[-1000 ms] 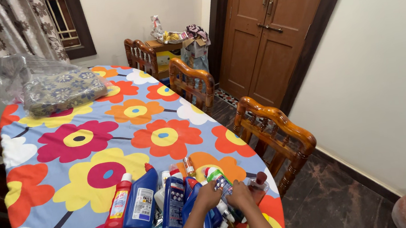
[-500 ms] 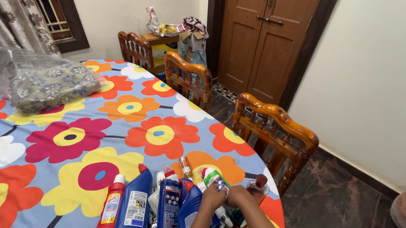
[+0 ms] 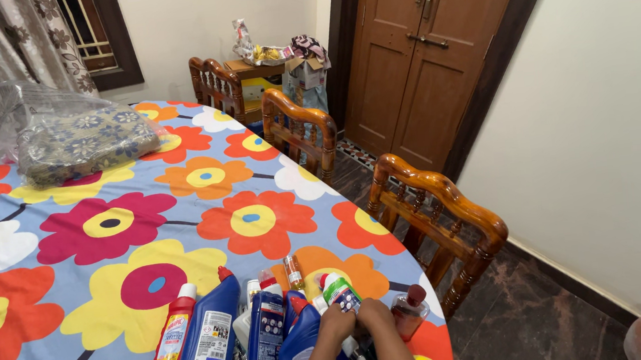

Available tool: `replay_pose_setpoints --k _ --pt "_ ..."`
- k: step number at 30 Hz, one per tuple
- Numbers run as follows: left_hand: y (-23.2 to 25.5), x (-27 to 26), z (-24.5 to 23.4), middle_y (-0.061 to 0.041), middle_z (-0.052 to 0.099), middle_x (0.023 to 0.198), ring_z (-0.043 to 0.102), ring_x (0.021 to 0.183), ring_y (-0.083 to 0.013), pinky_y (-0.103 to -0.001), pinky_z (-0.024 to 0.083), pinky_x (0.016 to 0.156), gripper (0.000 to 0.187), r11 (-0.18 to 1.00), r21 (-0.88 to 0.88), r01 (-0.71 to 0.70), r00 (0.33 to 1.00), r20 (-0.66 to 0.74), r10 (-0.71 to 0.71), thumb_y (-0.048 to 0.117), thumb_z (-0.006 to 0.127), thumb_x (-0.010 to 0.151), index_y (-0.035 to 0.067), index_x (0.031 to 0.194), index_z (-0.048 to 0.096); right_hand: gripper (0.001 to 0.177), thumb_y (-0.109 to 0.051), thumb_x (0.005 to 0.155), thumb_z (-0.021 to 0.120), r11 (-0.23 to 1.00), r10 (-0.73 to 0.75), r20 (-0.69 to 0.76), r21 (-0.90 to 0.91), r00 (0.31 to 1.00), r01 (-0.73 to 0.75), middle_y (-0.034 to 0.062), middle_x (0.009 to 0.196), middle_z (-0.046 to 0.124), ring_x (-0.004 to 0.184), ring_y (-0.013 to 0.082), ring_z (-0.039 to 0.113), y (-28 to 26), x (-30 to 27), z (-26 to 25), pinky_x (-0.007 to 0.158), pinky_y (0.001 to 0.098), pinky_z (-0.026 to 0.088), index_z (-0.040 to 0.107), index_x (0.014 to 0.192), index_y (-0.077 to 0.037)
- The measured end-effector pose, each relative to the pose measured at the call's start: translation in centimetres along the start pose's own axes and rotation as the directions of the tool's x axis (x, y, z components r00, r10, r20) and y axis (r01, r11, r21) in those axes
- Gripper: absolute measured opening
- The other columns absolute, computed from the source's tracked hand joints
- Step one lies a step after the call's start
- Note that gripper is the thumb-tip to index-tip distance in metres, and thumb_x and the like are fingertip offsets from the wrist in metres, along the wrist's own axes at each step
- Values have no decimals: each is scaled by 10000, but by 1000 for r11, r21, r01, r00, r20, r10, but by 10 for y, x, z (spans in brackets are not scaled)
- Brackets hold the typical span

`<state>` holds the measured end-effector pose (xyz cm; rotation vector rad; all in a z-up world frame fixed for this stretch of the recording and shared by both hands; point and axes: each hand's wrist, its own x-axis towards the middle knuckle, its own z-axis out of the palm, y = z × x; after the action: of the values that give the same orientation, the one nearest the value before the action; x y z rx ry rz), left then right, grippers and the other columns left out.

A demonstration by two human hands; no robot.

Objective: The person picks up various bottles and tubes from a dining table and places them into a wall cabinet. They handle multiple items one by one, including blue, green, red, and white bottles, arranging them on shelves inside the cabinet.

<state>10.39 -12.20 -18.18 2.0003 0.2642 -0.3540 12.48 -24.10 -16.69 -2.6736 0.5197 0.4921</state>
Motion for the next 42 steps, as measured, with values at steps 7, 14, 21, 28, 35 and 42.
replay_pose_setpoints --k 7,14,21,28,35,42 --pt "17 -18 -8 -213 763 1118 780 1015 -325 -412 583 879 456 972 -217 91 996 8 -91 336 704 869 -5 1170 683 409 -249 784 807 998 68 -39 12 997 -67 164 1244 724 1205 310 691 -4 -15 -3 976 407 578 765 1145 -63" --pt "43 -31 -20 -193 754 1135 737 1006 -280 -370 564 862 656 951 -310 13 984 -163 -66 436 875 714 11 1177 686 336 -327 928 682 989 -15 -317 133 948 60 230 1185 711 1148 399 675 -9 -24 -12 962 492 546 735 1119 -55" --pt "93 -86 -71 -167 782 1047 766 970 -292 -395 589 855 713 982 -136 -132 960 -265 92 523 926 599 22 1057 708 477 -237 710 814 864 -177 -671 245 720 440 207 1055 729 1034 438 669 -28 -115 -52 872 534 524 625 1120 -82" --pt "152 -197 -99 -133 751 1042 729 973 -305 -431 571 883 653 846 -97 -524 813 -352 463 346 968 518 86 1073 746 535 -199 659 838 777 -192 -864 157 466 610 237 1057 716 1027 457 666 -9 -215 -110 855 524 528 666 1148 -66" --pt "188 -316 -68 -131 711 1085 699 1012 -313 -423 558 899 756 675 -73 -734 675 -180 715 231 986 485 80 1172 709 512 -290 670 837 796 143 -805 439 575 416 209 1017 752 1006 383 724 66 -330 -150 846 453 567 697 1123 -95" --pt "204 -449 8 -126 708 1100 716 1016 -298 -405 567 916 771 576 -252 -778 599 -21 800 202 988 473 57 1176 704 505 -252 670 797 862 315 -836 450 449 233 211 1005 760 1002 376 728 181 -453 -170 854 459 577 718 1158 -152"
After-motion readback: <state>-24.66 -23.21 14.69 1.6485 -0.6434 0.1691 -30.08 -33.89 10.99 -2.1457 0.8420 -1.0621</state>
